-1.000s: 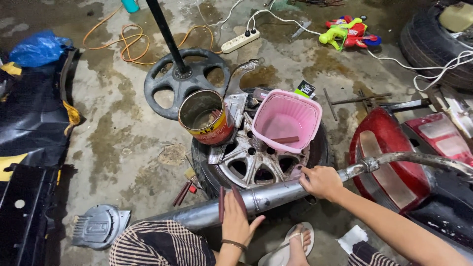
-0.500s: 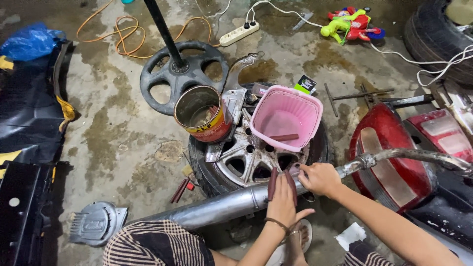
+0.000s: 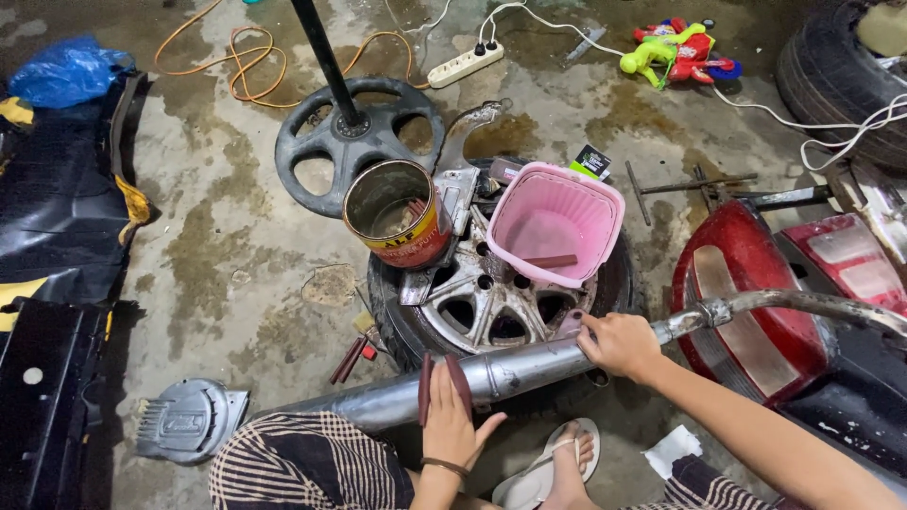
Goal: The person sits on the floor and uses a sanding block to smooth the surface of a metal pipe. They hold the pipe steady with one hand while moving the sanding block back and forth along its length.
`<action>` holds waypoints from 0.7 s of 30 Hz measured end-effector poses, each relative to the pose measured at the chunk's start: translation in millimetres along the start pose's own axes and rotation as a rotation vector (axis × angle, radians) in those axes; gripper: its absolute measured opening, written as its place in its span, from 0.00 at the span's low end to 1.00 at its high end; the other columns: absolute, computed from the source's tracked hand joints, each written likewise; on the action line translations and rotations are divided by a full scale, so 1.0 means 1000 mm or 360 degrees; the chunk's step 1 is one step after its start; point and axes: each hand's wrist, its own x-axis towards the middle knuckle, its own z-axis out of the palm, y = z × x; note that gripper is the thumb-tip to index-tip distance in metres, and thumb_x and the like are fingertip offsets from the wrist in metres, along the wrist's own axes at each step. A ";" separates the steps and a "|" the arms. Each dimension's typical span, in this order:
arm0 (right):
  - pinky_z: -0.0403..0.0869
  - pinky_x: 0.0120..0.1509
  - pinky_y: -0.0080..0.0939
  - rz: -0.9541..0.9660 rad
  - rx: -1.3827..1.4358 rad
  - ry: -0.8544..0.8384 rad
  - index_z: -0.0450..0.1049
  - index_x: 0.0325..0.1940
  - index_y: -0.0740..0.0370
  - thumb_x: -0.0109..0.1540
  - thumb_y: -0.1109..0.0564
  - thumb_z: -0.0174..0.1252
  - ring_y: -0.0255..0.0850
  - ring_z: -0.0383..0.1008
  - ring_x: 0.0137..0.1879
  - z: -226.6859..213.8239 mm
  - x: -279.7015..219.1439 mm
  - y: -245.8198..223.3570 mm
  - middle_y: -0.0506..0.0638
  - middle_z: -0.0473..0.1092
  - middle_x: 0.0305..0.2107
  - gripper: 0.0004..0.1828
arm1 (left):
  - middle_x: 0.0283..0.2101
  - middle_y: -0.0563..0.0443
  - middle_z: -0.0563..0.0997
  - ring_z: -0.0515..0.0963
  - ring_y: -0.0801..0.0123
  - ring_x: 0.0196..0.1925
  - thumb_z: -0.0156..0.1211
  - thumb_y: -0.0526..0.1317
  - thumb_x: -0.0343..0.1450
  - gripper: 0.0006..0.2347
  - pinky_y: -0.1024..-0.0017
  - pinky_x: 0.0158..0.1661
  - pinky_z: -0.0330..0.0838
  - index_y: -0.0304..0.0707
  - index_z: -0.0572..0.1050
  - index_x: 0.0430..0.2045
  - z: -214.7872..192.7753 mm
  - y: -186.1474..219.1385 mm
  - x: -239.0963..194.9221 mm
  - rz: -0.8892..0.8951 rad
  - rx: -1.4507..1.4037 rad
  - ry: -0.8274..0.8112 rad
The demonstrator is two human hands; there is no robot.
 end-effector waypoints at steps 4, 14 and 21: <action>0.72 0.24 0.51 0.0033 -0.0032 -0.0063 0.77 0.39 0.50 0.64 0.40 0.39 0.48 0.78 0.27 -0.001 -0.003 -0.002 0.51 0.75 0.19 0.22 | 0.73 0.24 0.49 0.46 0.42 0.78 0.45 0.83 0.64 0.61 0.59 0.75 0.40 0.10 0.46 0.67 0.002 0.021 0.009 -0.0102 -0.0066 -0.0122; 0.73 0.29 0.57 0.0010 -0.0031 -0.0048 0.78 0.45 0.47 0.63 0.38 0.42 0.53 0.80 0.33 0.011 0.010 0.008 0.54 0.77 0.24 0.22 | 0.71 0.15 0.54 0.50 0.28 0.74 0.21 0.80 0.68 0.55 0.41 0.71 0.37 0.14 0.54 0.67 -0.013 0.111 0.071 0.0417 0.0114 -0.0719; 0.73 0.29 0.56 0.0039 -0.0018 0.0021 0.79 0.45 0.46 0.62 0.39 0.43 0.52 0.79 0.30 0.013 0.002 0.007 0.53 0.76 0.21 0.21 | 0.73 0.22 0.51 0.48 0.38 0.76 0.42 0.81 0.63 0.58 0.52 0.74 0.37 0.16 0.48 0.69 0.003 0.099 0.049 0.0281 -0.0219 -0.0092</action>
